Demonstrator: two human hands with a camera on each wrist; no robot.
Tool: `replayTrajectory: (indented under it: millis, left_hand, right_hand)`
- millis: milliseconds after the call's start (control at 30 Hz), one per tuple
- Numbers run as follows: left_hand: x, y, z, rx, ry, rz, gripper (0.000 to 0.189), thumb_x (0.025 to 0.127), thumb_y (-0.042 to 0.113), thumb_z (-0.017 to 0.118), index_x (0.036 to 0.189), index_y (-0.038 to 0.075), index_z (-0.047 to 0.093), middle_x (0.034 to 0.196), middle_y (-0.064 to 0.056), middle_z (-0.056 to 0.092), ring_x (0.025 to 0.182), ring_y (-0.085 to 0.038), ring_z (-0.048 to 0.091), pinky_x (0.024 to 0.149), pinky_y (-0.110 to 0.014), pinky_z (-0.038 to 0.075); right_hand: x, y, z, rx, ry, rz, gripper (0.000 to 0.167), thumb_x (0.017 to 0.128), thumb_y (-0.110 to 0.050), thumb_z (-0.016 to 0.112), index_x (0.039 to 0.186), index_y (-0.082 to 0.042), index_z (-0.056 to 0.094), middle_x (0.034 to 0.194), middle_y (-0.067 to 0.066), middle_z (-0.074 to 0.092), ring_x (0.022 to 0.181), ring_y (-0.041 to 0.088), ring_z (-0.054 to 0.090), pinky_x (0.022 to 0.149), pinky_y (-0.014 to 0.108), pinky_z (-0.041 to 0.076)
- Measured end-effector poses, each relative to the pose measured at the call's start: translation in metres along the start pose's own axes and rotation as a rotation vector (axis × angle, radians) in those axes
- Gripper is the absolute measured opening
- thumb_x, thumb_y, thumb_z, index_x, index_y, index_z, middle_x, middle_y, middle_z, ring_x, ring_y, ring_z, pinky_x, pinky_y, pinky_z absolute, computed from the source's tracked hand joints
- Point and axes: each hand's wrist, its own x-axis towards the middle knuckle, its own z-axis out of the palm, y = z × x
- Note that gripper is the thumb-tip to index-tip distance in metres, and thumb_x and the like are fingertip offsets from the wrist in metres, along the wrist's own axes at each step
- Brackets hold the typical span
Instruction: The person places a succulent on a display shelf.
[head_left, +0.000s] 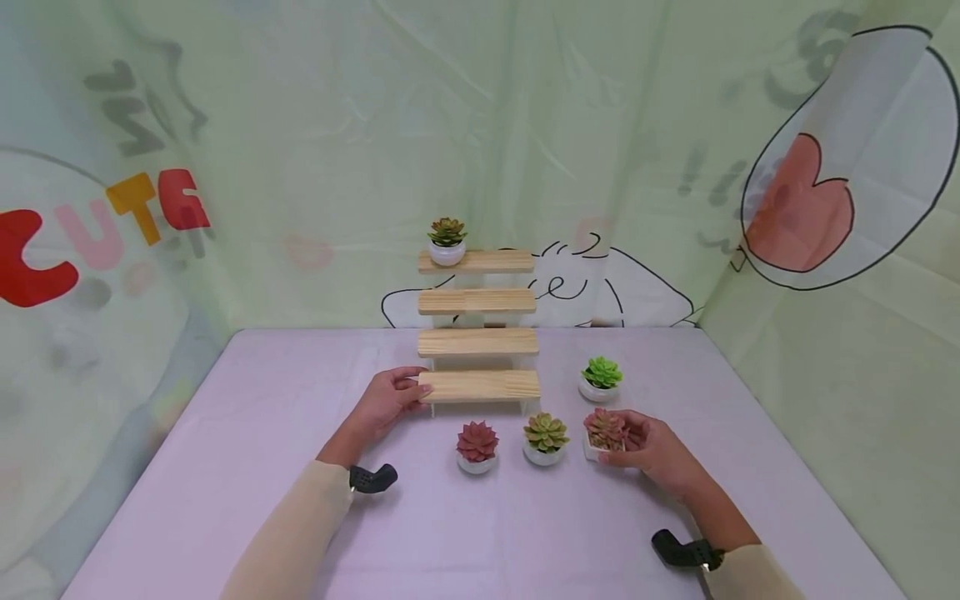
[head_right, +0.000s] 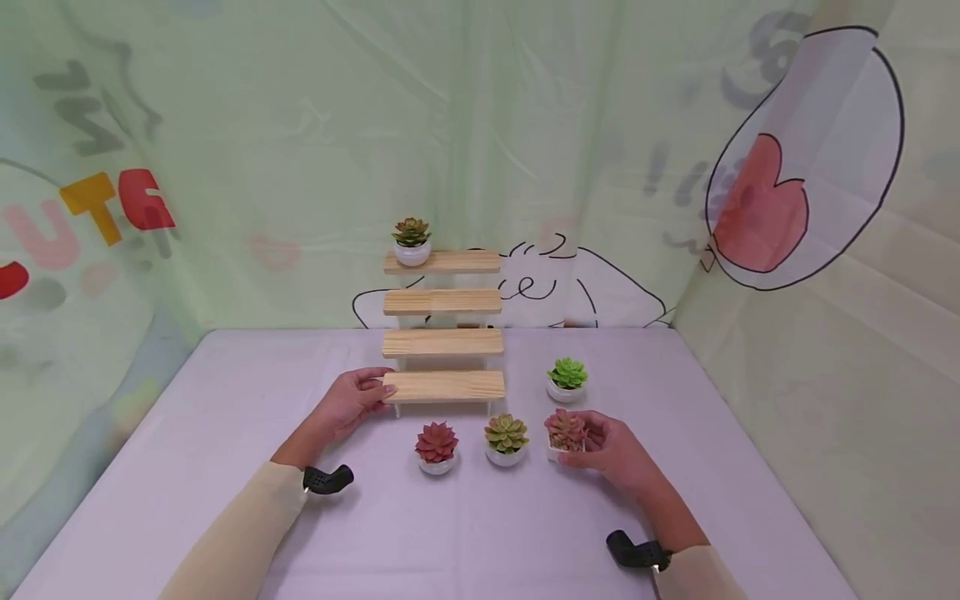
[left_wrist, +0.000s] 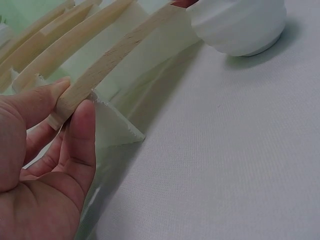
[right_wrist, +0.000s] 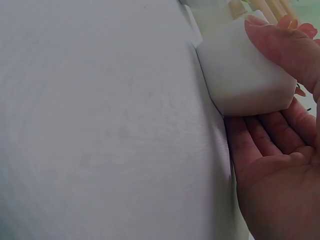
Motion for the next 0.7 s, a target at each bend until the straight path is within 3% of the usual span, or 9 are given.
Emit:
replayTrajectory:
  millis: [400,700]
  left_hand:
    - [-0.0025,0.0012,0.0014,-0.022,-0.002,0.001,0.048,0.093,0.006,0.074,0.139,0.001,0.059,0.103,-0.010,0.070,0.087,-0.016,0.071,0.078,-0.030,0.064]
    - [-0.0005,-0.0001,0.0017,-0.012,-0.007,0.020,0.050,0.094,0.008,0.074,0.141,0.000,0.057,0.101,-0.009,0.070,0.087,-0.015,0.071,0.081,-0.031,0.064]
  right_hand:
    - [0.0012,0.0044,0.0001,-0.002,0.000,-0.009,0.083,0.079,-0.020,0.090,0.145,0.007,0.048,0.140,0.022,0.060,0.107,0.000,0.059,0.084,0.012,0.053]
    - [0.0020,0.0033,0.0023,-0.018,0.025,-0.025,0.081,0.078,-0.020,0.091,0.144,0.004,0.051,0.137,0.020,0.062,0.105,0.009,0.061,0.081,0.014,0.054]
